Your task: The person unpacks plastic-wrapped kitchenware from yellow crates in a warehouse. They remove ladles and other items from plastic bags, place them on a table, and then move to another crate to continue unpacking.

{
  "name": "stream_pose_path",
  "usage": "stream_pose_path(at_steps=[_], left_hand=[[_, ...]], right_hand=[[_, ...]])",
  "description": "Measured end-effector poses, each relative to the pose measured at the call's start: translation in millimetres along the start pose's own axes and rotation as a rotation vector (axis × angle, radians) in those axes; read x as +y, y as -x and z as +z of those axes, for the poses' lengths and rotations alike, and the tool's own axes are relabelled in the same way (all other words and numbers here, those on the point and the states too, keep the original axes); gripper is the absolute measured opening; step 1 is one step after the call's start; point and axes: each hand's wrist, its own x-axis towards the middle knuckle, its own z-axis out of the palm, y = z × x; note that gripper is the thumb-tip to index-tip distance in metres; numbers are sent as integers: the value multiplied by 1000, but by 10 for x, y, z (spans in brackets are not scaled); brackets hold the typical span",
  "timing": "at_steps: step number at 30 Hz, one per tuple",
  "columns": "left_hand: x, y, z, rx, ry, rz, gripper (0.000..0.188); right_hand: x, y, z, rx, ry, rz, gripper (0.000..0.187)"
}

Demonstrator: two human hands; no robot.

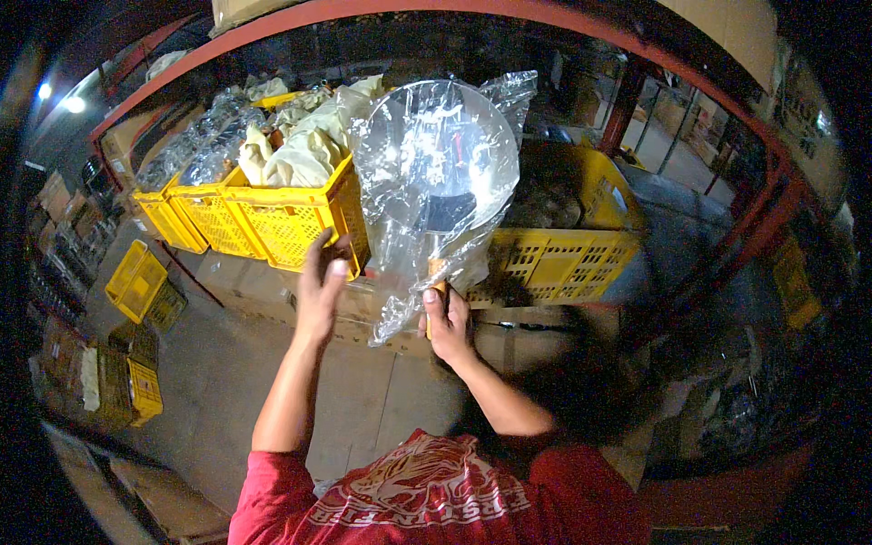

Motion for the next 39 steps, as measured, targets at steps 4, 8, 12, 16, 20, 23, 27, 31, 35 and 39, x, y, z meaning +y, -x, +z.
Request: stream_pose_path(at_steps=[4, 8, 12, 16, 20, 23, 27, 31, 35, 39], left_hand=[[-31, -267, 446, -403, 45, -285, 79], [-67, -143, 672, -545, 300, -428, 54], [-84, -32, 758, -227, 330, -392, 40], [-123, 51, 684, -42, 473, -233, 41], [-117, 205, 446, -95, 684, -381, 54], [-87, 321, 320, -137, 752, -438, 43], [-23, 434, 79, -56, 279, -389, 25], [-29, 639, -97, -32, -62, -441, 15], [-188, 749, 28, -46, -107, -538, 11], [-440, 676, 279, -17, -194, -615, 11]], right_hand=[[88, 79, 85, -81, 50, -53, 33], [141, 56, 27, -260, -158, -21, 34], [162, 232, 22, 11, 273, -239, 28], [229, 548, 32, -50, 21, 16, 25], [334, 648, -8, -332, -649, 588, 40], [359, 660, 65, -665, -1226, 898, 48], [157, 494, 58, -585, 591, 380, 32], [-307, -152, -721, 173, 1157, -235, 45], [-410, -900, -1412, 138, 1532, -612, 54], [-333, -1262, -1706, 43, 1611, -523, 60]])
